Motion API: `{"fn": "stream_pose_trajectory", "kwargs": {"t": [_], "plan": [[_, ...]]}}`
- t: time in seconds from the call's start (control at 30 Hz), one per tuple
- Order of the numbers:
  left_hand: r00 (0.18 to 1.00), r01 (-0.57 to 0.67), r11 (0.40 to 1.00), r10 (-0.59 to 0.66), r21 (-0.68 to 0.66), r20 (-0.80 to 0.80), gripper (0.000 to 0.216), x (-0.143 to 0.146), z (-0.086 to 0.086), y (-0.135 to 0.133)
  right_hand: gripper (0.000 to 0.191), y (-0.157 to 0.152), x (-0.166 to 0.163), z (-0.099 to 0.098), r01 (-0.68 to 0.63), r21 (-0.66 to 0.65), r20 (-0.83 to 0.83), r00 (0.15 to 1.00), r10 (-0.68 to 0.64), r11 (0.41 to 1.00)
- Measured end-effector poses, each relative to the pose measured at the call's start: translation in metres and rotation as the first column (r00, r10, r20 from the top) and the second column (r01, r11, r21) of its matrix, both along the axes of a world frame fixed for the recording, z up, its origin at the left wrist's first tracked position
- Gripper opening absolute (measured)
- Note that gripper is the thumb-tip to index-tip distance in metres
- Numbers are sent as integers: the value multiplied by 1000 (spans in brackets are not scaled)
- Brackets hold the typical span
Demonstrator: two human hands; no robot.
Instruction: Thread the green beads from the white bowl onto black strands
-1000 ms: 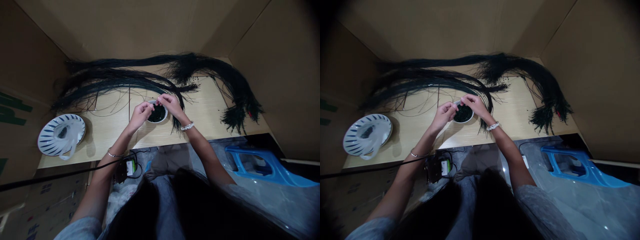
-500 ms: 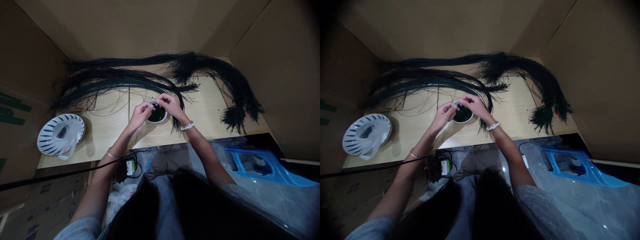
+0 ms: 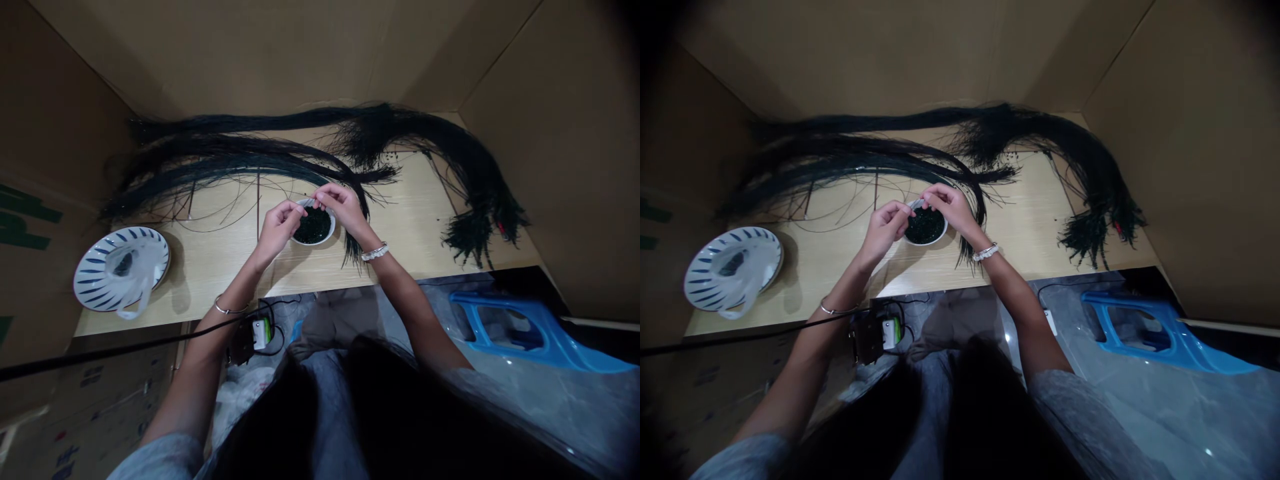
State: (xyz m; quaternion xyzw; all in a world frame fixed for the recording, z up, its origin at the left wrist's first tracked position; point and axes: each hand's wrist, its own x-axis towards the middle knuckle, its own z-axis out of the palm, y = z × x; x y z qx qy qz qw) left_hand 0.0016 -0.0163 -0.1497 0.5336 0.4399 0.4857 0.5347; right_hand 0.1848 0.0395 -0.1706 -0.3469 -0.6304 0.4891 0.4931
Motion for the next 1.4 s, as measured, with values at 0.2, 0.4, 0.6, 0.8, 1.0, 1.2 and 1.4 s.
{"fn": "stream_pose_trajectory", "kwargs": {"t": [0.2, 0.4, 0.6, 0.8, 1.0, 1.2, 1.4], "plan": [[1000, -18, 1000, 18, 19, -1, 36, 0, -1, 0, 40, -2, 1, -2, 11, 54, 24, 1000, -12, 999], [1000, -4, 999, 4, 48, 7, 40, -1, -6, 4, 35, -8, 1, 6, 97, 133, 65, 992, -106, 986], [1000, -13, 999, 13, 44, -3, 38, -2, -7, 4, 37, -9, 3, 6, 88, 149, 76, 992, -101, 985], [1000, -20, 999, 21, 49, -22, 39, -2, -8, 5, 35, -9, 5, 7, 57, 192, 88, 993, -75, 980], [1000, -20, 999, 21, 47, -20, 37, -2, -8, 6, 33, -11, 5, 10, 30, 179, 117, 992, -51, 983], [1000, -14, 998, 15, 57, -18, 36, -2, -9, 5, 37, -7, 2, 4, 53, 89, 58, 997, -58, 995], [1000, 14, 997, -12, 71, -27, 43, 0, -7, 3, 41, -4, 0, 0, -54, 46, 105, 993, 49, 997]]}}
